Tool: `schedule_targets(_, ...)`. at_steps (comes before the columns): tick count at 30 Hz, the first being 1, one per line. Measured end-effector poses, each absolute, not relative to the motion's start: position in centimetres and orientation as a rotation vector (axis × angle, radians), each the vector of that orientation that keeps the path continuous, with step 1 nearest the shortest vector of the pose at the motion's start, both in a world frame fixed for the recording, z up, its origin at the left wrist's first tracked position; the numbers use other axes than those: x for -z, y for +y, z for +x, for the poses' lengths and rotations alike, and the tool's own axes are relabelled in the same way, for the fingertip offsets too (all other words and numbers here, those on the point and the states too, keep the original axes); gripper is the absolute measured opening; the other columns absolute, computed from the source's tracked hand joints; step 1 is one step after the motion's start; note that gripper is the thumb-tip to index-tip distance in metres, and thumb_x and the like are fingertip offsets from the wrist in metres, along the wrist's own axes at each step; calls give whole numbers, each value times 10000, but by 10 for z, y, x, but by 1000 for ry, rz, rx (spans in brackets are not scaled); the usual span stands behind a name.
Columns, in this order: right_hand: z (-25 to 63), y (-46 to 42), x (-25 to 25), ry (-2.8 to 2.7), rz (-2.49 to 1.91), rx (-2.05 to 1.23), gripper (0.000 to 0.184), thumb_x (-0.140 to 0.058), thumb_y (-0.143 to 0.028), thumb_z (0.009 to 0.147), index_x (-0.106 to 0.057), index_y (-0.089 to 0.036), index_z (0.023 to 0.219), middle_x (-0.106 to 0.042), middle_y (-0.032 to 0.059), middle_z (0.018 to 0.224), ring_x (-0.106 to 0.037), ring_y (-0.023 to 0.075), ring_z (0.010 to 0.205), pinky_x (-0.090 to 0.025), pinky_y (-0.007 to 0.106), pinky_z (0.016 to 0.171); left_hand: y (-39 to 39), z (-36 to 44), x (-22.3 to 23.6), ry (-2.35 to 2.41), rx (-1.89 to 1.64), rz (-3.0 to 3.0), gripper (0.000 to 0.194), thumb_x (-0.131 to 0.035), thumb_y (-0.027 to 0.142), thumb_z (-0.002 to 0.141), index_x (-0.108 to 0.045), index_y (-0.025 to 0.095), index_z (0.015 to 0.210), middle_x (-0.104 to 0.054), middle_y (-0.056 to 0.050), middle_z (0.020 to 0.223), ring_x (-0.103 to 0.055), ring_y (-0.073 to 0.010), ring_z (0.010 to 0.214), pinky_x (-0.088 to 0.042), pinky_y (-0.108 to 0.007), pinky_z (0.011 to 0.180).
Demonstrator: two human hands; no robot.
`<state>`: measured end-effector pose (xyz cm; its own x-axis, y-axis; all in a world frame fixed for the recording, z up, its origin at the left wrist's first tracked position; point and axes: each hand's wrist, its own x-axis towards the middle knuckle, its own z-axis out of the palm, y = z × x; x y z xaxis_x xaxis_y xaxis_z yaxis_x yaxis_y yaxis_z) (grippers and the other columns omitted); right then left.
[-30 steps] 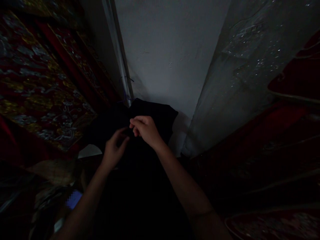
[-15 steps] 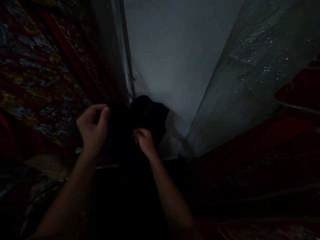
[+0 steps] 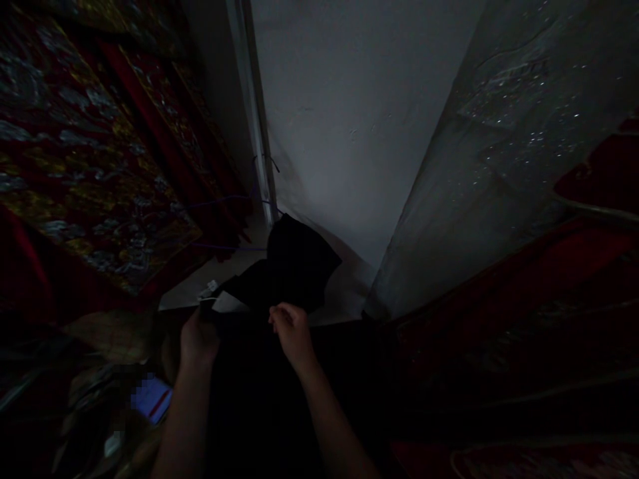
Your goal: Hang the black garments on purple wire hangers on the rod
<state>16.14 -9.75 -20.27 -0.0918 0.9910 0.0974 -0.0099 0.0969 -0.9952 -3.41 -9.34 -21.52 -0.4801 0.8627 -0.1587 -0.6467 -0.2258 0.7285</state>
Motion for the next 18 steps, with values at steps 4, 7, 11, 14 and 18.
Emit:
schedule_targets(4, 173, -98, 204, -1363, -1108, -961, 296, -551, -490, 900, -625, -203, 893, -673, 60, 903, -633, 201, 904, -478, 304, 827, -102, -2, 192, 967, -1939, 480, 200, -760, 329, 740, -685, 183, 853, -717, 1, 855, -671, -133, 795, -511, -232, 781)
schedule_targets(7, 168, -108, 198, -1531, -1001, -976, 399, -671, -398, 840, -585, -230, 1191, -647, 86, 1230, -594, 230, 1148, -443, 355, 1013, -113, 26, 177, 1105, -1860, 805, 254, -761, 417, 771, -682, 189, 849, -689, -2, 844, -646, -145, 815, -497, -233, 765)
schedule_targets(11, 157, -116, 194, -1568, -893, -1205, 276, -532, -339, 890, -645, -222, 1114, -700, 63, 1075, -632, 237, 1060, -458, 370, 1002, -120, 48, 168, 1288, -1770, 1281, 281, -671, 469, 852, -705, 191, 847, -679, -42, 883, -633, -191, 887, -506, -289, 841)
schedule_targets(14, 162, -112, 192, -1395, -1037, -1259, 269, -469, -385, 857, -671, -207, 839, -679, 49, 836, -628, 234, 871, -509, 327, 799, -118, 44, 171, 1318, -1732, 1562, 296, -592, 469, 912, -721, 215, 990, -669, -84, 1098, -610, -234, 1111, -466, -355, 1011)
schedule_targets(18, 192, -99, 165, -1364, -1132, -1276, 271, -571, -449, 724, -548, -212, 595, -509, 1, 581, -489, 165, 591, -379, 253, 510, -121, 27, 192, 1201, -1385, 1738, 403, -565, 464, 930, -687, 212, 1220, -715, -113, 1179, -655, -253, 1118, -521, -368, 969)
